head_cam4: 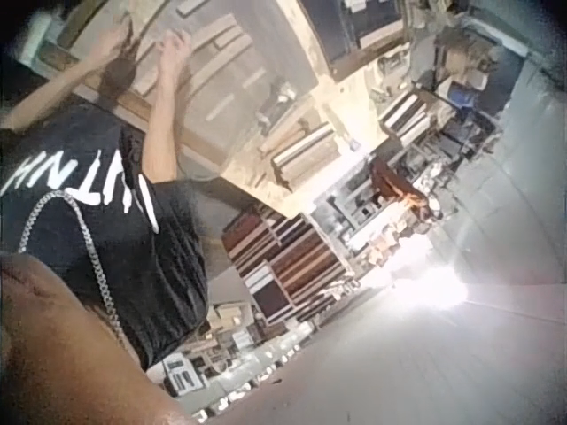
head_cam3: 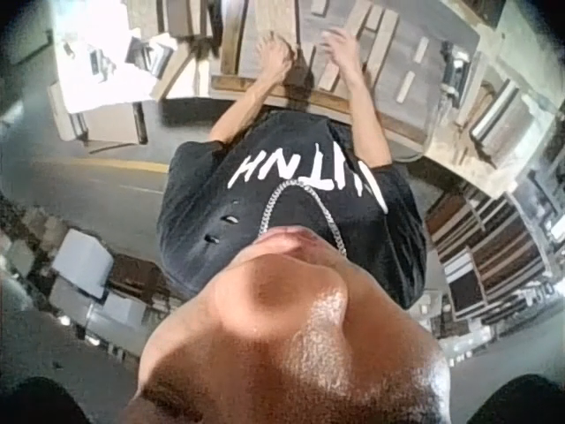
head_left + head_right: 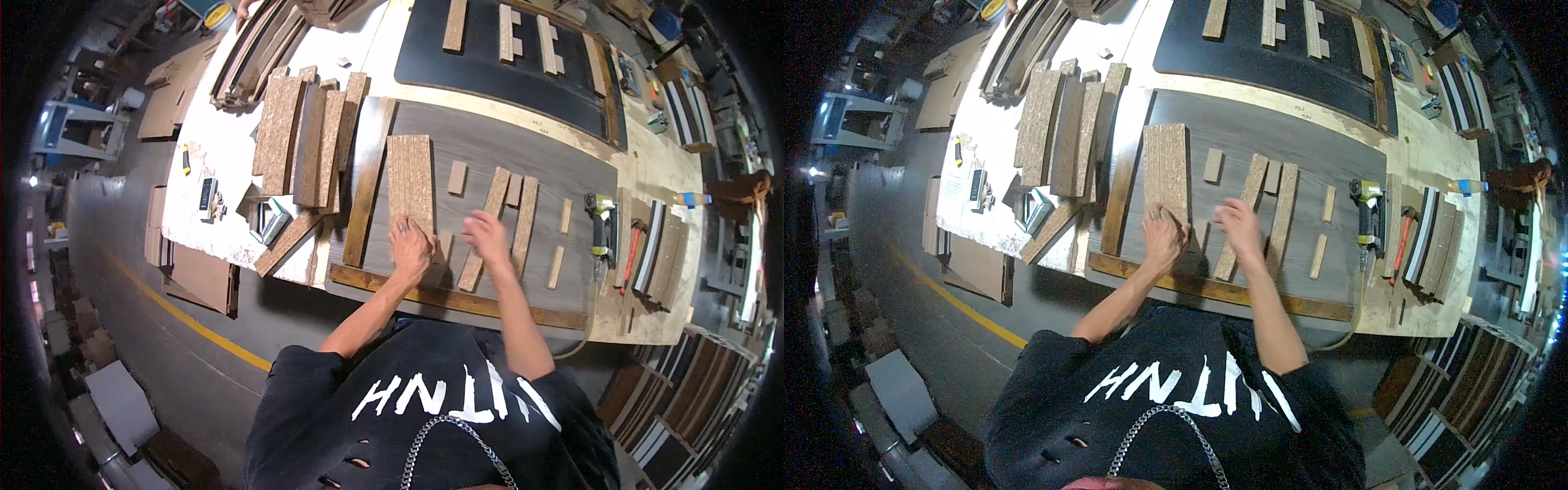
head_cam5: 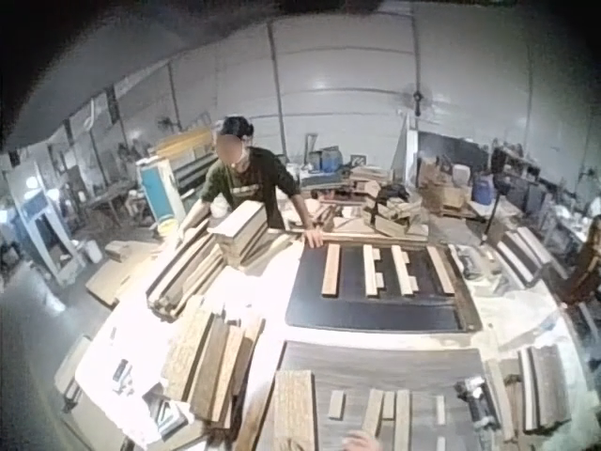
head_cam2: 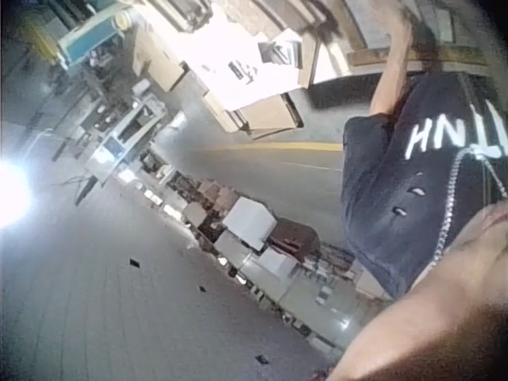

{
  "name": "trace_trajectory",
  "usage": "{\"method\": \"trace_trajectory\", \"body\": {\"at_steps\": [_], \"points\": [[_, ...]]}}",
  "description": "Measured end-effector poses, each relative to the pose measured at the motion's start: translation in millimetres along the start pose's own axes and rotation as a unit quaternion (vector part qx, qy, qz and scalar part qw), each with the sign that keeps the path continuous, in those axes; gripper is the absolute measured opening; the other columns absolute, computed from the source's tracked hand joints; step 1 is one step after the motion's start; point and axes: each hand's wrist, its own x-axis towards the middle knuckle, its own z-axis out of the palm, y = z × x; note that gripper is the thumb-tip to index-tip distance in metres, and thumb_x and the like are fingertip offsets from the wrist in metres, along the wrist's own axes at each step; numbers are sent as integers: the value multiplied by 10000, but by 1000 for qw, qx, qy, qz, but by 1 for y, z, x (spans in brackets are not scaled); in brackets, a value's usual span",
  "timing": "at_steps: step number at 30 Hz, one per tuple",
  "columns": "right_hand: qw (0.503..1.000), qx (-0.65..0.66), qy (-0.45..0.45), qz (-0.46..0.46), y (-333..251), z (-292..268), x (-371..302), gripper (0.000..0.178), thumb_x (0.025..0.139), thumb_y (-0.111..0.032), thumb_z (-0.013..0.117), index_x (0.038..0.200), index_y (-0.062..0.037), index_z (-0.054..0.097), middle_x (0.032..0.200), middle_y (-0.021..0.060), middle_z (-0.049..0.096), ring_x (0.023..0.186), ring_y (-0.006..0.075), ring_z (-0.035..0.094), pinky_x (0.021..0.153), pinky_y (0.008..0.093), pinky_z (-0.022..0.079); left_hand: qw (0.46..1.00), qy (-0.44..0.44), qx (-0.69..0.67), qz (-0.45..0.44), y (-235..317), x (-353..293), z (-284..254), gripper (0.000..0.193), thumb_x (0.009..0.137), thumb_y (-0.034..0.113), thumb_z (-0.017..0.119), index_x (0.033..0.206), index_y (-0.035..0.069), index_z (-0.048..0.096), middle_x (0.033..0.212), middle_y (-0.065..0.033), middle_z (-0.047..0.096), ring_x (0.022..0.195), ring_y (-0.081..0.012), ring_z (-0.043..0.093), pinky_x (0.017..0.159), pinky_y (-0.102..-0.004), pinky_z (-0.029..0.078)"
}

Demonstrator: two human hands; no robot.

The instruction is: Nailing thin wood strips onto a board using a pneumatic nail gun to assemble panels.

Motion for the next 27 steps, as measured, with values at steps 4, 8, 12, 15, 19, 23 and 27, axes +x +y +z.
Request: {"method": "trace_trajectory", "body": {"at_steps": [4,8,12,15,19,23,27], "points": [[975,-102,155,-125,22,-150,9,404,918,-228,680,1219,23,579,1096,145,667,964,183,645,848,309,510,999,35,20,-18,27,6,16,541,793,237,706,1076,-180,507,1116,-323,505,1058,-445,480,914,-513,391],[923,-267,244,-133,20,-296,7,416,903,-215,687,1224,22,568,1086,168,650,1008,265,629,885,368,497,995,60,72,-21,61,34,24,591,805,235,722,1144,-158,438,1018,-294,533,1003,-432,496,891,-508,384],[781,-508,290,-219,13,-341,12,541,853,-222,712,1299,7,510,1225,220,569,1146,381,539,1004,464,416,997,39,18,-69,69,87,46,661,796,199,704,1277,-119,381,1145,-317,507,1052,-455,497,886,-529,416],[835,-503,190,-119,-9,-333,30,758,816,-264,737,1418,14,370,1267,275,536,1180,417,517,1024,504,375,994,21,66,-83,39,109,46,407,732,133,688,1043,-49,500,844,-262,601,807,-460,599,742,-546,479],[829,-527,164,-88,-28,-315,57,861,839,-232,717,1479,48,213,1219,282,546,1106,415,562,981,487,430,982,82,-89,-148,11,133,15,365,742,24,722,1038,-13,512,764,-168,574,815,-364,583,786,-483,478],[846,-495,196,-29,-22,-330,57,927,825,-182,720,1505,30,126,1226,306,513,1056,429,575,915,484,483,996,-73,-47,30,199,169,-17,469,794,-99,610,1233,32,505,1143,-179,573,1059,-343,576,1038,-491,453],[887,-420,193,-5,-45,-349,60,968,741,-127,731,1518,-16,167,1179,293,582,1079,452,582,902,438,496,953,-126,51,269,235,218,55,546,810,-29,579,1337,79,484,1308,-133,502,1254,-337,460,1105,-471,383]]}}
